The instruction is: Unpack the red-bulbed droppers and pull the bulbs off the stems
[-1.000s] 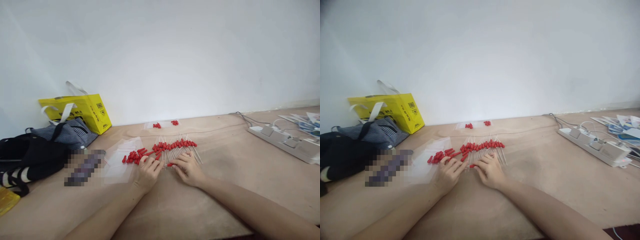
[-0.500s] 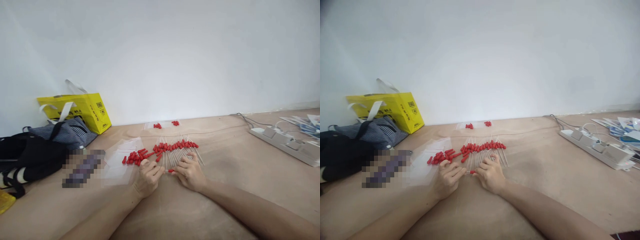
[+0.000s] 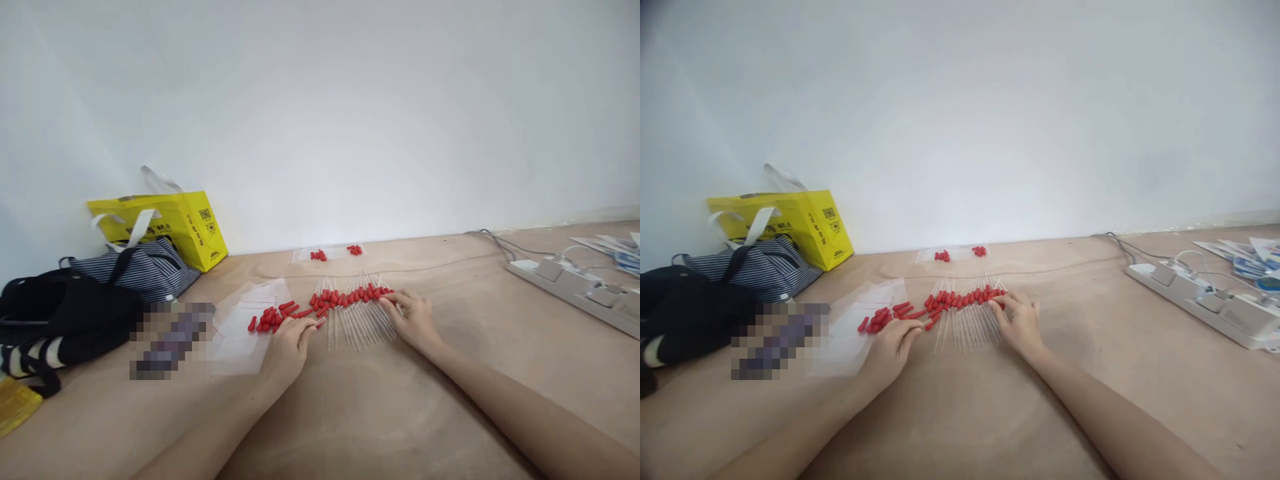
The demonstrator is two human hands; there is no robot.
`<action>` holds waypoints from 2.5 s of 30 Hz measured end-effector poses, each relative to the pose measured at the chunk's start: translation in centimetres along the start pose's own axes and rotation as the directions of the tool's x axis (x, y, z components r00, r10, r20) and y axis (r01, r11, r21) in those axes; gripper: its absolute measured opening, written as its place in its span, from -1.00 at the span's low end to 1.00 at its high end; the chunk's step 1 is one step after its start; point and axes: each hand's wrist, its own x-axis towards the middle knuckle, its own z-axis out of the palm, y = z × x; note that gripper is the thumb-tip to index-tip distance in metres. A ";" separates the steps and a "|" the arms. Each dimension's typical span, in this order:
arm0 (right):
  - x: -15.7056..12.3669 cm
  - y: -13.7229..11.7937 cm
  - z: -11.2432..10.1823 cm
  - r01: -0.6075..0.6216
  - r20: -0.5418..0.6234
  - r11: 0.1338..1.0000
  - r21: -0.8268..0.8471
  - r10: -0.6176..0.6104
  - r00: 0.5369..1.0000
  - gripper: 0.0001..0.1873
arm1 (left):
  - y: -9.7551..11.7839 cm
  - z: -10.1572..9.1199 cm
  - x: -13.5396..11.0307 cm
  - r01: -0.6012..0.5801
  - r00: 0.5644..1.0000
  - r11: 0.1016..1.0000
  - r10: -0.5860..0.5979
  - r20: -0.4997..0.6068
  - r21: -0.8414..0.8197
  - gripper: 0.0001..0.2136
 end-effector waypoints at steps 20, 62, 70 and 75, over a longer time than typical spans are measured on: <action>3.0 5.5 0.4 -0.426 0.102 0.841 -0.333 0.482 0.870 -0.60 | 1.8 2.0 5.2 0.268 0.932 0.919 -0.323 0.165 0.289 -0.84; 2.8 4.8 1.6 -0.443 0.059 0.809 0.386 0.458 0.887 -0.67 | 1.1 1.3 2.9 0.047 0.994 0.887 0.003 -0.105 0.460 -0.79; -1.3 -3.6 0.1 0.108 0.221 0.902 0.417 -0.216 0.951 -0.83 | 1.8 1.4 1.9 -0.420 0.798 0.732 0.580 -0.166 0.536 -0.79; -2.4 -5.3 0.1 0.229 0.248 0.931 0.283 -0.302 0.921 -0.85 | 1.7 1.1 0.7 -0.515 0.754 0.701 0.644 -0.129 0.493 -0.81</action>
